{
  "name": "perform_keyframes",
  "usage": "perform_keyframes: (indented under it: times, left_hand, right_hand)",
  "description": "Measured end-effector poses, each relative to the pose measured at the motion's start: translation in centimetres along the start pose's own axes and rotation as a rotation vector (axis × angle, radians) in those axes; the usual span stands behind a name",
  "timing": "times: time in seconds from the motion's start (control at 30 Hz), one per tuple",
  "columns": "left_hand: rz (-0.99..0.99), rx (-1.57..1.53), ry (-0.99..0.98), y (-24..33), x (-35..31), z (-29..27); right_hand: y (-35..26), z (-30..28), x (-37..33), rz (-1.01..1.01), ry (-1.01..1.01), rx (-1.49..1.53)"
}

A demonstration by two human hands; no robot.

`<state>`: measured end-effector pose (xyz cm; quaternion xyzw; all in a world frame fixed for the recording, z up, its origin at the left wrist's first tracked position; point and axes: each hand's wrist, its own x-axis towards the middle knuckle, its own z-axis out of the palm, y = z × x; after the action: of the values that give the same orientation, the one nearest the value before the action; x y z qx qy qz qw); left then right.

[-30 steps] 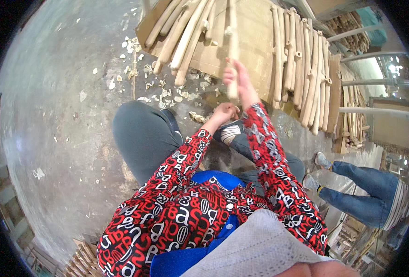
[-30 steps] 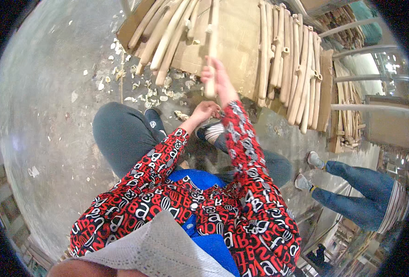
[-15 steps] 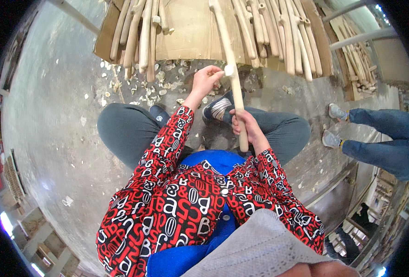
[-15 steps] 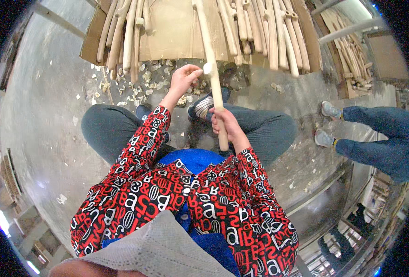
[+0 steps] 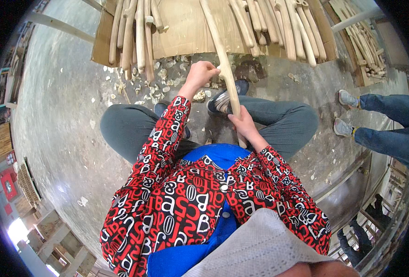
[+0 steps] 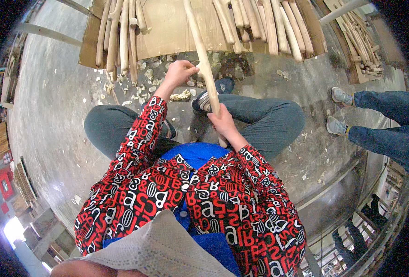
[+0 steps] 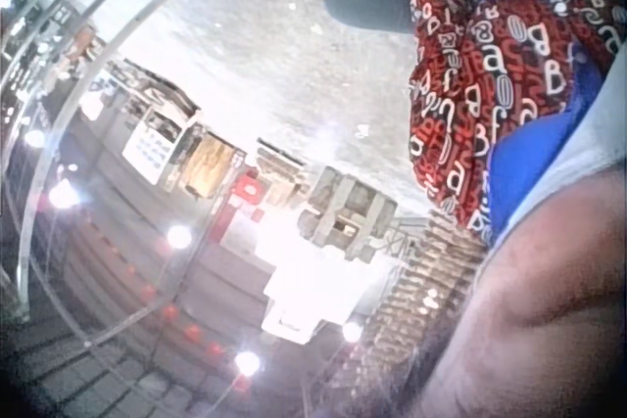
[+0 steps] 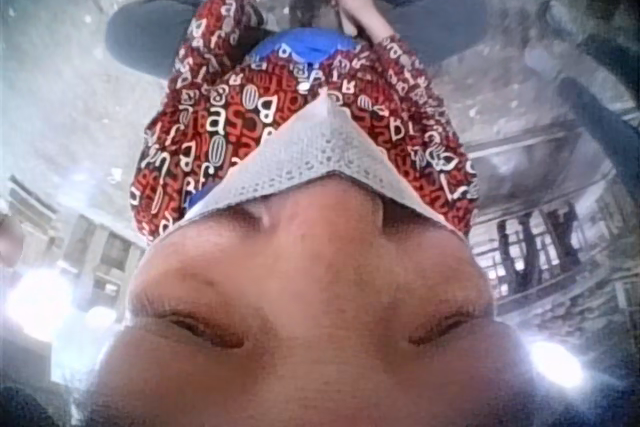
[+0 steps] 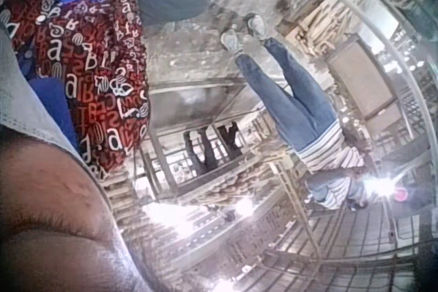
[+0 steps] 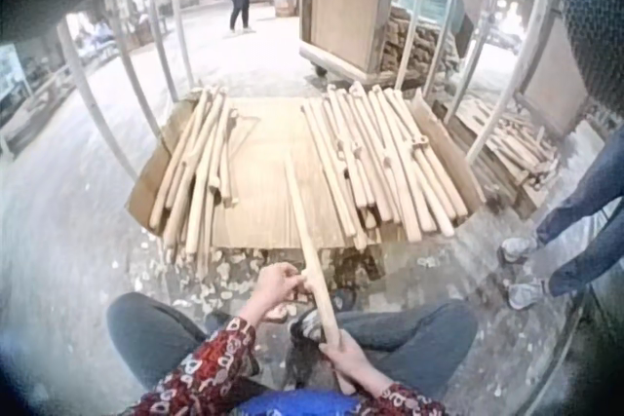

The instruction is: The person sits on the floor and smooths wooden dowels by hand, rubbing the surface repeatedly. They pick up dowels from a nearby pile, work on them, and place them back down.

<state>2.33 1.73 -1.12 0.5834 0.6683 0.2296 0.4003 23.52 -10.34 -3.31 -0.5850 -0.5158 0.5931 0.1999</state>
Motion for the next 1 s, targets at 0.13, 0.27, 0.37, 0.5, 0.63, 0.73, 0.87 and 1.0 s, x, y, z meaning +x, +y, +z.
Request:
perform_keyframes:
  times: [0.13, 0.27, 0.37, 0.5, 0.63, 0.73, 0.87, 1.0]
  left_hand:
    - [-0.059, -0.031, -0.128, 0.0, 0.6, -0.3]
    - [-0.012, -0.048, -0.088, -1.3, 0.6, 0.8]
    - [0.027, -0.186, -0.100, -1.9, 0.7, 1.4]
    - [0.061, -0.263, -0.120, -2.7, 0.7, 1.1]
    - [0.079, -0.128, -0.248, -1.1, 0.6, 0.3]
    - [0.104, -0.054, -0.231, -1.3, 0.6, 0.1]
    - [0.263, 0.156, -0.170, -0.7, 1.0, 0.4]
    - [0.379, 0.413, -0.104, -0.3, 0.9, 1.4]
  right_hand:
    - [-0.2, 0.0, -0.5, -0.137, 0.111, -0.292]
    - [-1.0, -0.2, -1.1, -0.116, 0.087, -0.401]
    - [-0.5, -1.2, -1.5, -0.120, 0.076, -0.368]
    - [-0.1, -1.1, -1.5, -0.084, 0.040, -0.258]
    - [0.2, -1.1, -1.4, -0.022, 0.041, -0.236]
    - [0.4, -1.1, -1.4, -0.037, 0.012, -0.236]
    - [1.6, -1.2, -1.3, -0.210, 0.064, -0.322]
    - [2.0, -1.0, -1.1, -0.255, 0.103, -0.381]
